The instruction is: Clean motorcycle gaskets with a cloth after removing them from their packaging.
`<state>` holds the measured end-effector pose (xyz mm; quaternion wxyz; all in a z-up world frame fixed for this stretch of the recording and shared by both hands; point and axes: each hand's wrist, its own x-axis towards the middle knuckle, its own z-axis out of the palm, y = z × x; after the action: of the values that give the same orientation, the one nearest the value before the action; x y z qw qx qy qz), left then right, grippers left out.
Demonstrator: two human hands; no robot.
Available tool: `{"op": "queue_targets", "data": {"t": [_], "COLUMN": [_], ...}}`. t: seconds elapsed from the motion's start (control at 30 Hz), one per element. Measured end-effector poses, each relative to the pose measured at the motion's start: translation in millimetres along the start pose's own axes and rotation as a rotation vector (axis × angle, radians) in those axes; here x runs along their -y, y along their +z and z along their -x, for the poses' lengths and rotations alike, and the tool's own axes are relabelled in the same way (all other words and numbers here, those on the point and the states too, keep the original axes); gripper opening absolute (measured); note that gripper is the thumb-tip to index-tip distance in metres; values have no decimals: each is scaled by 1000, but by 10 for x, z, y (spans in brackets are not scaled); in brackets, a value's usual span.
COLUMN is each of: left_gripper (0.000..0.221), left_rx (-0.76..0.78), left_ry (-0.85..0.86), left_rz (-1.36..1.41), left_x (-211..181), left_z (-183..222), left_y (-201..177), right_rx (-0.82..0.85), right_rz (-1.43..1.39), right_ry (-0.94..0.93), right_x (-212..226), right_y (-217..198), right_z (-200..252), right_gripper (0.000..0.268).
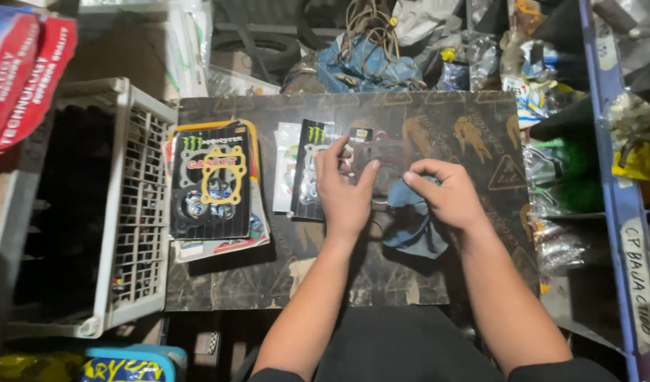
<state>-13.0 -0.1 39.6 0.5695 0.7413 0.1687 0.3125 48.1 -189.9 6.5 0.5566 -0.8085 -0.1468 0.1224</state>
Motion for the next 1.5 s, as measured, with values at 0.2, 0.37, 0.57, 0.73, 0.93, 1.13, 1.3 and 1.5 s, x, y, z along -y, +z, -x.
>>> {"op": "queue_targets", "data": {"t": [0.2, 0.37, 0.57, 0.73, 0.93, 1.13, 1.3, 1.5], "left_gripper": [40, 40, 38, 35, 35, 37, 37, 54], "left_rx": [9, -95, -224, -211, -106, 64, 178, 206], "left_ry": [133, 134, 96, 25, 38, 91, 33, -65], "left_rz": [-216, -322, -433, -419, -356, -324, -349, -521], "left_x": [7, 237, 617, 716, 682, 472, 515, 678], "left_z": [-80, -299, -453, -509, -492, -386, -199, -14], "left_y": [-637, -1277, -1984, -2218, -1923, -1255, -708, -422], "right_rx": [85, 208, 331, 314, 189, 84, 39, 17], "right_rz": [-46, -60, 75, 397, 377, 312, 288, 322], "right_ry": [-64, -89, -62, -51, 66, 121, 151, 175], "right_x": [301, 752, 874, 1127, 802, 548, 377, -36], "right_y": [691, 1502, 2318, 2466, 2217, 1651, 1148, 779], "right_z": [-237, -443, -597, -503, -476, -357, -231, -195], "right_gripper": [8, 8, 13, 25, 17, 18, 24, 29]}}
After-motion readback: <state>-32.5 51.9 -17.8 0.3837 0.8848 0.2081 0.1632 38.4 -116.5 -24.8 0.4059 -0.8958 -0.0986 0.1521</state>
